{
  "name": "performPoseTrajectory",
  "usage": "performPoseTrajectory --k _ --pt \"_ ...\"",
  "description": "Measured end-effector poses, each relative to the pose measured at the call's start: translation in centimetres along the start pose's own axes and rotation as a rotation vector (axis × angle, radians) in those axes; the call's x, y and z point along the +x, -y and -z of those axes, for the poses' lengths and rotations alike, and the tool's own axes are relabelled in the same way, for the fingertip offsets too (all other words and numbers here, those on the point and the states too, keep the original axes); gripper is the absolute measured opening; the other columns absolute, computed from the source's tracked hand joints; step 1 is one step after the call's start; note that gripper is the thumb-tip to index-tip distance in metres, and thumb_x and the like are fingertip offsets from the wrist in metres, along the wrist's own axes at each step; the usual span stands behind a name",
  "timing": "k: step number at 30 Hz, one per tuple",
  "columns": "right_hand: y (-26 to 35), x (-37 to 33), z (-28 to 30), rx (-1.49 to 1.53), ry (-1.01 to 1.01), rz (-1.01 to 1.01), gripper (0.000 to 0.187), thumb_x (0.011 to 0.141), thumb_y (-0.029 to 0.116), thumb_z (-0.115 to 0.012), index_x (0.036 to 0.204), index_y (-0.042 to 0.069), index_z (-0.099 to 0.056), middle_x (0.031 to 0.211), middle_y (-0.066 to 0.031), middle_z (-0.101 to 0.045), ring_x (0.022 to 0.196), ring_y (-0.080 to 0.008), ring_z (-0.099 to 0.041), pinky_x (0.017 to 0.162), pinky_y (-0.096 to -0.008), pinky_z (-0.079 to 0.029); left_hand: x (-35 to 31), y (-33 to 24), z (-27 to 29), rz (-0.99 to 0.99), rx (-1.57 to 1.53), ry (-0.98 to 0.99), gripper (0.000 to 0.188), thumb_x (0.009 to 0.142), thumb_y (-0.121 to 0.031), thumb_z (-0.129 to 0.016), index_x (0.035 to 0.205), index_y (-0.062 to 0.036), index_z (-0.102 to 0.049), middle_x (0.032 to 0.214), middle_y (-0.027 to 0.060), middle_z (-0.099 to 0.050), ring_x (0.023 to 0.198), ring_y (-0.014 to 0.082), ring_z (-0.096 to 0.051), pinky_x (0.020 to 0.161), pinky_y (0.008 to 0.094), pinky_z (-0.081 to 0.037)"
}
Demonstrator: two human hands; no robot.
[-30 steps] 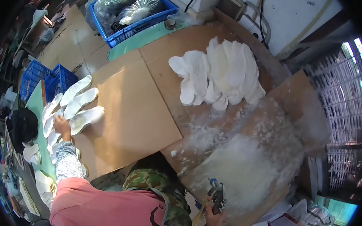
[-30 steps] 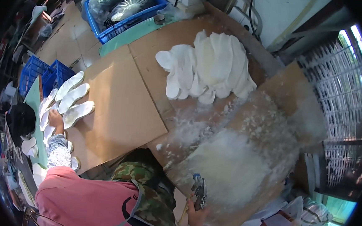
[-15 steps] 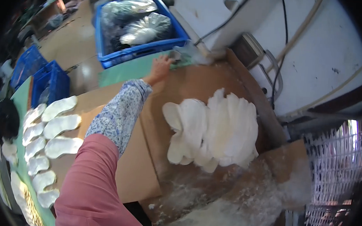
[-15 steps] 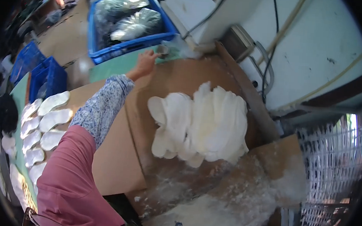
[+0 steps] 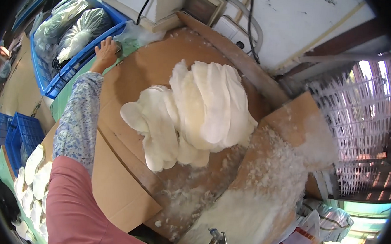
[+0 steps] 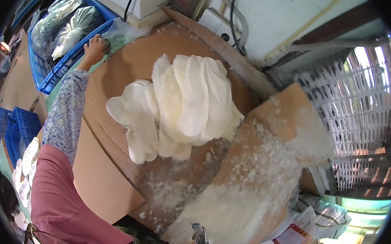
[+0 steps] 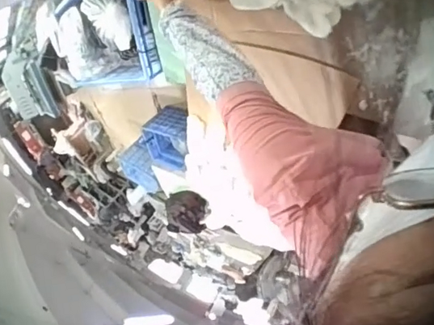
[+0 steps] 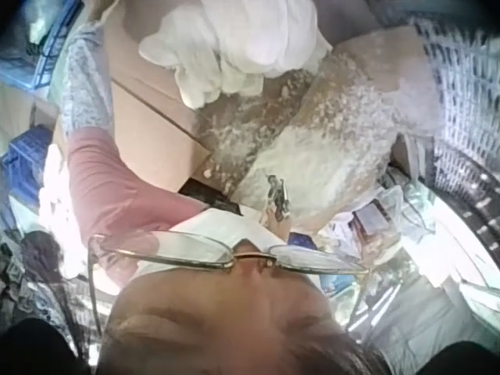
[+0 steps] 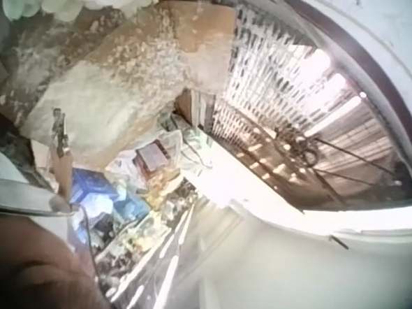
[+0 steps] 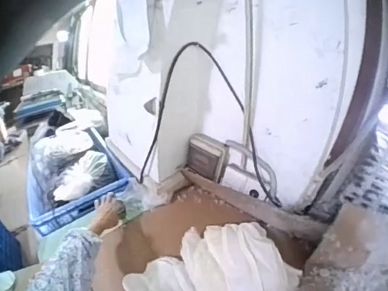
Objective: The recorder sprays adhesive onto shoe insoles using a spray gun and then stacks them on a nearby cardboard surface.
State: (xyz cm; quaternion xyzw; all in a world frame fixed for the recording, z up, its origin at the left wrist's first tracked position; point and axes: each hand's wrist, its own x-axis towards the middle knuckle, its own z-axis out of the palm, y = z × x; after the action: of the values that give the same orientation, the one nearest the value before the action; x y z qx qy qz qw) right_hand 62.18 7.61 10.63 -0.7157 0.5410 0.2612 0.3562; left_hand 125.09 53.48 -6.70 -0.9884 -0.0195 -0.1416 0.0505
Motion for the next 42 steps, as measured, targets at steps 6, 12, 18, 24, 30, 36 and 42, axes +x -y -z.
performPoseTrajectory --k 6,12,18,24,30,36,42 --pt "-3.0 1.4 -0.1 0.043 -0.071 0.227 0.031 0.082 0.029 -0.071 0.092 0.0 -0.061 0.06 0.0 -0.05 0.052 -0.0115 -0.044 0.045 -0.0318 -0.036 0.4 -3.9 6.0 -0.015 -0.952 -0.204 0.009 0.087 -0.012 -0.053 0.094 -0.0056 -0.055 0.077 0.0163 -0.059 0.073 0.0341 -0.059 0.067 0.0401 -0.046" --pt "-4.4 1.6 -0.6 -0.01 -0.132 0.41 0.036 0.081 0.027 -0.072 0.096 -0.003 -0.06 0.065 -0.0044 -0.053 0.057 -0.0149 -0.049 0.05 -0.0337 -0.042 -0.8 -19.4 12.7 -0.515 -1.03 -0.184 0.014 0.088 -0.015 -0.052 0.093 -0.0026 -0.055 0.085 0.0177 -0.061 0.08 0.0332 -0.06 0.07 0.0414 -0.045" --pt "-4.3 -0.9 0.5 -0.053 -0.179 0.301 0.043 0.079 0.025 -0.073 0.106 -0.006 -0.06 0.08 -0.0135 -0.061 0.075 -0.0209 -0.056 0.066 -0.0378 -0.046 0.4 -32.4 12.5 -0.724 -0.832 -0.258 0.02 0.078 -0.006 -0.05 0.097 -0.0043 -0.057 0.096 0.0172 -0.062 0.1 0.035 -0.056 0.085 0.0446 -0.044" --pt "-6.6 -2.9 0.6 0.347 -0.134 0.248 0.029 0.077 0.005 -0.071 0.105 0.002 -0.065 0.068 0.0054 -0.048 0.059 -0.0051 -0.041 0.051 -0.0249 -0.034 0.8 -35.7 12.9 -0.674 -0.295 0.015 0.027 0.075 -0.012 -0.056 0.101 -0.005 -0.061 0.099 0.016 -0.063 0.102 0.0339 -0.056 0.083 0.0489 -0.043" --pt "-10.9 -1.5 1.0 0.335 -0.184 0.402 0.03 0.079 0.012 -0.071 0.108 0.007 -0.067 0.06 0.0021 -0.041 0.055 -0.0095 -0.036 0.051 -0.0283 -0.034 -7.0 -36.8 27.4 -1.006 -0.696 0.15 0.023 0.089 -0.019 -0.054 0.106 -0.0037 -0.056 0.098 0.0103 -0.061 0.084 0.0237 -0.064 0.067 0.0381 -0.051" --pt "-16.2 -2.3 3.6 0.469 -0.164 0.49 0.026 0.081 0.008 -0.068 0.106 0.005 -0.066 0.067 -0.0025 -0.054 0.059 -0.0113 -0.042 0.055 -0.0283 -0.039 -23.3 -39.5 42.6 -0.9 -1.257 0.898 0.023 0.093 -0.013 -0.048 0.114 -0.0011 -0.047 0.095 0.0102 -0.06 0.07 0.0194 -0.065 0.058 0.0267 -0.054" --pt "-21.0 -3.8 6.5 0.503 -0.205 0.515 0.024 0.081 0.004 -0.066 0.105 0.004 -0.064 0.068 -0.0011 -0.053 0.059 -0.0094 -0.04 0.055 -0.0252 -0.037 -35.3 -42.3 42.2 -0.746 -1.691 1.146 0.031 0.089 -0.013 -0.053 0.117 -0.0011 -0.046 0.11 0.0097 -0.057 0.095 0.0194 -0.063 0.072 0.0304 -0.058"
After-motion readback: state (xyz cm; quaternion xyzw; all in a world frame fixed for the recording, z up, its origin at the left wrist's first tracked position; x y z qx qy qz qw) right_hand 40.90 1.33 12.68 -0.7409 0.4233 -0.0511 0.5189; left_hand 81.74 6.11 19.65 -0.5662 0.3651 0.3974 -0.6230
